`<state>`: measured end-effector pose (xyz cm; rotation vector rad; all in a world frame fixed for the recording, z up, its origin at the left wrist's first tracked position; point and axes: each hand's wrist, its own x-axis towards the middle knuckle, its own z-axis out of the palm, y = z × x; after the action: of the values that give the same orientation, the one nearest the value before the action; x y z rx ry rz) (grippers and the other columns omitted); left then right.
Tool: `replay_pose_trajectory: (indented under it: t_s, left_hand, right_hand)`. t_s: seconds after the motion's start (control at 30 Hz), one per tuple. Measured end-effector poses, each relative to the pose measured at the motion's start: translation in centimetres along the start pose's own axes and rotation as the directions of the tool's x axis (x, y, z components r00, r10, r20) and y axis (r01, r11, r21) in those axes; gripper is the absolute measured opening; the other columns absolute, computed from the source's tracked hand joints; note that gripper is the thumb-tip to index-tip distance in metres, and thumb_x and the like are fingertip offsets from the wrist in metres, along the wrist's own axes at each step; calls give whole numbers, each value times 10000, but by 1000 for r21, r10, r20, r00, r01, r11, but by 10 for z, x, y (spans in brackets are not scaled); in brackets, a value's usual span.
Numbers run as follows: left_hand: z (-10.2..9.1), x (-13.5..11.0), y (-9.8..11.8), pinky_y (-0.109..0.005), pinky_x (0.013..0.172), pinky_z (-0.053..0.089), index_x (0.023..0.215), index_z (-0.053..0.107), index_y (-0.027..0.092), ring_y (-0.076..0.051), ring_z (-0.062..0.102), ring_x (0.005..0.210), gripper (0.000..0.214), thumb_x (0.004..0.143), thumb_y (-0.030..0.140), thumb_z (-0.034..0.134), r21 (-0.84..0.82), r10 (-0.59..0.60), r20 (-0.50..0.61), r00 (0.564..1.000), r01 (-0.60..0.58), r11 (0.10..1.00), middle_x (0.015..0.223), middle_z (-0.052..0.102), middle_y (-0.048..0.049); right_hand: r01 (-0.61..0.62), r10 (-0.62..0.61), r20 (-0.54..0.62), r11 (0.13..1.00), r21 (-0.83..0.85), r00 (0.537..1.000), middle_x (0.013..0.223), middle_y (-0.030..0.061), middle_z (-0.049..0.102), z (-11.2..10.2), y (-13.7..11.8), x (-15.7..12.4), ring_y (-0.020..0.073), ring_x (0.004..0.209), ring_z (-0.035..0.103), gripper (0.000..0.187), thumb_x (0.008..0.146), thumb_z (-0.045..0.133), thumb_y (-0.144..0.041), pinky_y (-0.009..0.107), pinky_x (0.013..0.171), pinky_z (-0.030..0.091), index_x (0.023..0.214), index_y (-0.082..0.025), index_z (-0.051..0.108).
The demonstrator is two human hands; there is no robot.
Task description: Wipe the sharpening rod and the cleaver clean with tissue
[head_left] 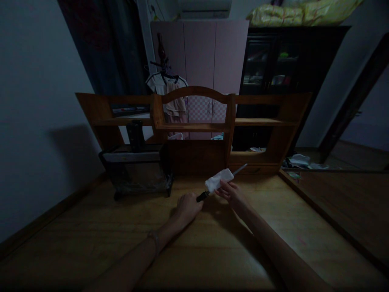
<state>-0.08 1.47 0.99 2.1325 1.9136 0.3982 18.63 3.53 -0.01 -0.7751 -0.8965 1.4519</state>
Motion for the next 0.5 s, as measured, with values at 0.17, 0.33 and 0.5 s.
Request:
replay_pose_trajectory:
  t_s: [0.17,0.33,0.5]
  left_hand:
    - [1,-1,0,-263,663,385,879,726,149,-243,651,821,304,818,343,501,-3,16,-9,1000,-16,1000,862,702,-156]
    - [3,-3,0,-276,703,395,879,727,147,-249,648,828,302,825,331,494,17,31,-2,1000,-31,999,865,702,-157]
    - [6,-6,2,-284,701,393,869,722,157,-248,646,818,337,841,374,466,28,93,-36,995,-92,995,867,701,-152]
  right_hand:
    - [-48,45,-89,998,-41,995,857,77,703,1,-1,-1,187,739,685,302,688,760,-399,319,728,575,835,-168,634]
    - [-39,29,-115,995,-91,993,802,60,695,-1,1,1,169,687,670,308,672,770,-400,292,664,574,828,-171,637]
    - [6,-24,-190,995,-97,981,751,56,672,-2,3,2,163,640,646,301,674,761,-413,287,624,576,777,-159,638]
